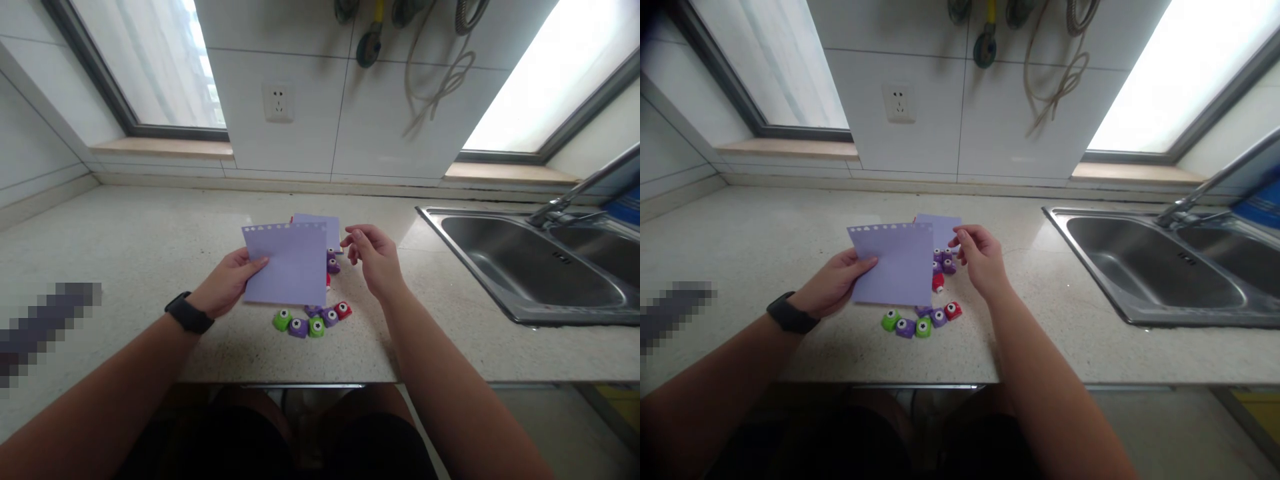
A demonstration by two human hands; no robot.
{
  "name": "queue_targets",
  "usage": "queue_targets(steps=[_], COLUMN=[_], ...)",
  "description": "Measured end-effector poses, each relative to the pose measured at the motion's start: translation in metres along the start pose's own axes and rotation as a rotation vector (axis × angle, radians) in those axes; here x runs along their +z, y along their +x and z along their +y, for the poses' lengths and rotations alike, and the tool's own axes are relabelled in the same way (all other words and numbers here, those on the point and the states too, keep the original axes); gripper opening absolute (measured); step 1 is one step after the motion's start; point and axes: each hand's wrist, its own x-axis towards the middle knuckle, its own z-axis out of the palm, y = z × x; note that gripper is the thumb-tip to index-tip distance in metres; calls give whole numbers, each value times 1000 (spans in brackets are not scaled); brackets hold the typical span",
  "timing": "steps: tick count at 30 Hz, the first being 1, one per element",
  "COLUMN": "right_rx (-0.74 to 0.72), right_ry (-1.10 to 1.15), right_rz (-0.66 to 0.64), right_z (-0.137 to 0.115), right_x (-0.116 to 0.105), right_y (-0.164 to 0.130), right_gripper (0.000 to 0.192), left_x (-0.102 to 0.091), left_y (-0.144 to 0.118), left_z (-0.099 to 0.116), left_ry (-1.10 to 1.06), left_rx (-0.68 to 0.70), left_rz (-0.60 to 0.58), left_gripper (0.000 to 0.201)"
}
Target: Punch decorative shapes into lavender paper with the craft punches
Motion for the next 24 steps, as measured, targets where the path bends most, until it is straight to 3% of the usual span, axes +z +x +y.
queue_targets(steps=[4, 9, 13, 19, 24], right_rx=[7, -67, -30, -14, -19], right_ry=[-271, -827, -887, -910, -920], right_rz=[-143, -547, -797, -783, -727], right_z=[1, -7, -12, -3, 4], right_x=[-9, -16, -18, -20, -17], right_y=[1, -2, -1, 3, 0], right_gripper=[22, 13, 15, 36, 35], left_x=[-20, -30, -32, -36, -38], left_y=[11, 16, 17, 22, 25], left_z=[-3, -8, -10, -14, -17], left_ry=[-34, -57, -70, -79, -103], left_rx=[96, 113, 114, 214, 274], left_rz=[143, 271, 292, 380, 444], left_gripper=[40, 45, 46, 44, 41])
